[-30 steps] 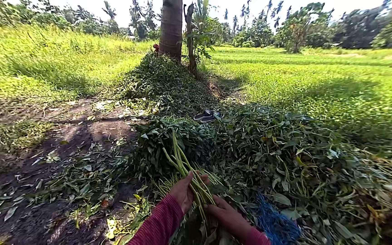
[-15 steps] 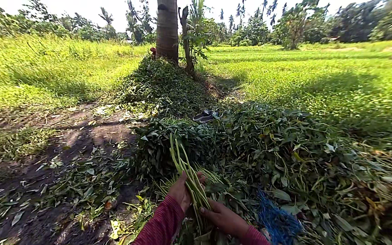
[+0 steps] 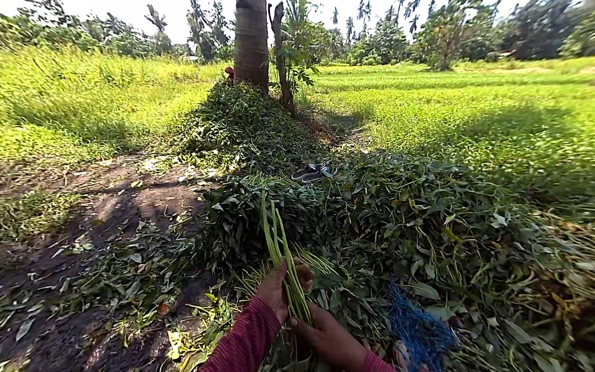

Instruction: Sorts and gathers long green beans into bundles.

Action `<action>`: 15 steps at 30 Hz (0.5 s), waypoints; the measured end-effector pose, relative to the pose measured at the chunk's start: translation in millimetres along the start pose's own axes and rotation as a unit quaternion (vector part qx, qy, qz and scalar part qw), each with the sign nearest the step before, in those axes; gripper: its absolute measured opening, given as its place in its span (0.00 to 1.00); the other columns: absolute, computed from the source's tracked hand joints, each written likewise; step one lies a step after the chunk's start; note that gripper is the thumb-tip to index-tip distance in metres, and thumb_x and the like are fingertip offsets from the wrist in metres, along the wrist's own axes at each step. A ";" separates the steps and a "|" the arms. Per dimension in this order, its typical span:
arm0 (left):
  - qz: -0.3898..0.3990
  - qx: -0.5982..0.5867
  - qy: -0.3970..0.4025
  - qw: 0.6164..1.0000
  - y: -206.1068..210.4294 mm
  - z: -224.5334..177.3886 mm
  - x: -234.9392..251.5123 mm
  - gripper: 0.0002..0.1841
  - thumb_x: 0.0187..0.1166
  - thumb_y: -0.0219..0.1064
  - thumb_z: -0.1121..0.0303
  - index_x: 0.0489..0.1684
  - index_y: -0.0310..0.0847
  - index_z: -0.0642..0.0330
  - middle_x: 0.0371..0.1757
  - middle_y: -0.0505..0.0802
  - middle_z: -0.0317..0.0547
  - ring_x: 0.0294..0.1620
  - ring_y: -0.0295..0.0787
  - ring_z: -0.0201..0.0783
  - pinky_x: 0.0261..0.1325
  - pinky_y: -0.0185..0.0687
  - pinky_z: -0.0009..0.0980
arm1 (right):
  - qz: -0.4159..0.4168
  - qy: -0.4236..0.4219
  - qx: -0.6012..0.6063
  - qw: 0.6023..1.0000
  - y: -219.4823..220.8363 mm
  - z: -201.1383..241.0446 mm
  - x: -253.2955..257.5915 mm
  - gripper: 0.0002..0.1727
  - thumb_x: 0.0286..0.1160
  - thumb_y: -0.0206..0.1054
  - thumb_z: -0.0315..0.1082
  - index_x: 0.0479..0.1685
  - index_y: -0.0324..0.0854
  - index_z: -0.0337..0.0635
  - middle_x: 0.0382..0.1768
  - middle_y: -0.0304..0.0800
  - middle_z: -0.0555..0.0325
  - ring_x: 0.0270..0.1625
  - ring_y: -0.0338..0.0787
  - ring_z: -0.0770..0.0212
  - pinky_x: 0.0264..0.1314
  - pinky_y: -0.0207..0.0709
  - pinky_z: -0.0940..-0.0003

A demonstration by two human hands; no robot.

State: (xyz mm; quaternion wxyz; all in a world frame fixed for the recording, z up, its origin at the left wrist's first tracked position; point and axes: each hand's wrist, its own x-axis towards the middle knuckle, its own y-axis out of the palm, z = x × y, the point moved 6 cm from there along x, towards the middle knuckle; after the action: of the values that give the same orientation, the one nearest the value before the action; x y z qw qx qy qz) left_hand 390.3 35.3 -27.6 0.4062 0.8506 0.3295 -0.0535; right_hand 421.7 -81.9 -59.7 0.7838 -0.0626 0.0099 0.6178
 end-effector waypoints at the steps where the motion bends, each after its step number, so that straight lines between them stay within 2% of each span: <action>1: -0.010 0.009 0.001 1.000 -0.1 0.5 -0.4 0.21 0.97 0.39 0.57 0.55 0.72 0.67 0.36 0.93 0.57 0.40 0.96 0.52 0.53 0.93 0.49 | -0.002 -0.001 -0.012 1.000 -0.6 1.0 -0.1 0.24 0.88 0.62 0.48 0.69 0.74 0.38 0.42 0.91 0.55 0.45 0.92 0.64 0.57 0.86 0.62; 3: -0.038 0.015 0.008 0.999 -0.5 -0.6 0.1 0.18 0.97 0.41 0.59 0.52 0.69 0.66 0.28 0.88 0.52 0.31 0.94 0.50 0.45 0.95 0.49 | -0.013 -0.003 -0.030 0.999 -3.0 2.5 0.4 0.28 0.89 0.58 0.53 0.70 0.74 0.38 0.47 0.90 0.55 0.49 0.91 0.66 0.61 0.84 0.63; 4: -0.047 0.014 0.012 0.999 -0.6 -1.6 0.2 0.17 0.97 0.41 0.60 0.54 0.67 0.66 0.28 0.88 0.52 0.31 0.94 0.50 0.44 0.95 0.49 | -0.025 -0.002 -0.037 0.999 -4.8 3.2 0.6 0.29 0.91 0.52 0.56 0.70 0.74 0.39 0.48 0.89 0.55 0.51 0.90 0.66 0.62 0.82 0.63; 5: -0.053 0.017 0.016 0.998 -0.3 -2.9 -0.2 0.17 0.97 0.42 0.60 0.58 0.67 0.66 0.31 0.90 0.55 0.33 0.95 0.52 0.44 0.95 0.48 | -0.037 -0.001 -0.041 0.998 -7.0 3.8 0.6 0.31 0.92 0.46 0.56 0.73 0.74 0.38 0.52 0.89 0.53 0.56 0.89 0.66 0.65 0.81 0.62; 7: -0.046 0.038 0.027 0.998 1.0 -5.2 -1.2 0.18 0.97 0.43 0.61 0.69 0.63 0.68 0.41 0.94 0.61 0.42 0.97 0.55 0.49 0.94 0.47 | -0.067 0.001 -0.041 0.997 -11.9 2.1 1.0 0.32 0.94 0.41 0.54 0.74 0.75 0.37 0.54 0.89 0.51 0.58 0.89 0.64 0.68 0.80 0.61; 9: -0.021 0.061 0.037 0.997 2.3 -6.4 -0.2 0.20 0.97 0.42 0.63 0.77 0.58 0.69 0.50 0.94 0.65 0.49 0.97 0.56 0.54 0.93 0.46 | -0.092 0.011 -0.040 0.995 -17.6 -0.9 1.7 0.30 0.94 0.41 0.53 0.68 0.79 0.39 0.50 0.90 0.53 0.54 0.89 0.65 0.63 0.82 0.62; 10: -0.011 0.074 0.042 0.996 2.9 -7.2 0.1 0.20 0.97 0.42 0.64 0.78 0.58 0.69 0.53 0.94 0.65 0.51 0.97 0.56 0.55 0.93 0.46 | -0.100 0.018 -0.037 0.994 -21.0 -1.6 2.1 0.29 0.94 0.41 0.52 0.66 0.80 0.39 0.48 0.90 0.54 0.52 0.89 0.65 0.61 0.82 0.62; 15: -0.018 0.130 0.036 0.991 -2.2 -15.0 1.8 0.16 0.96 0.45 0.68 0.73 0.62 0.70 0.52 0.95 0.65 0.48 0.97 0.56 0.50 0.95 0.45 | -0.094 0.047 -0.063 0.992 -43.1 -0.4 3.6 0.27 0.94 0.43 0.51 0.62 0.85 0.44 0.52 0.94 0.60 0.55 0.90 0.69 0.63 0.81 0.64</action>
State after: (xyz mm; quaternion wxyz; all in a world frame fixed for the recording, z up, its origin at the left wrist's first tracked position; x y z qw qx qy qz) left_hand 387.7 48.1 -19.7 0.2789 0.8915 0.3494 -0.0730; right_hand 464.5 -88.3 -56.7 0.8314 -0.1420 0.0022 0.5372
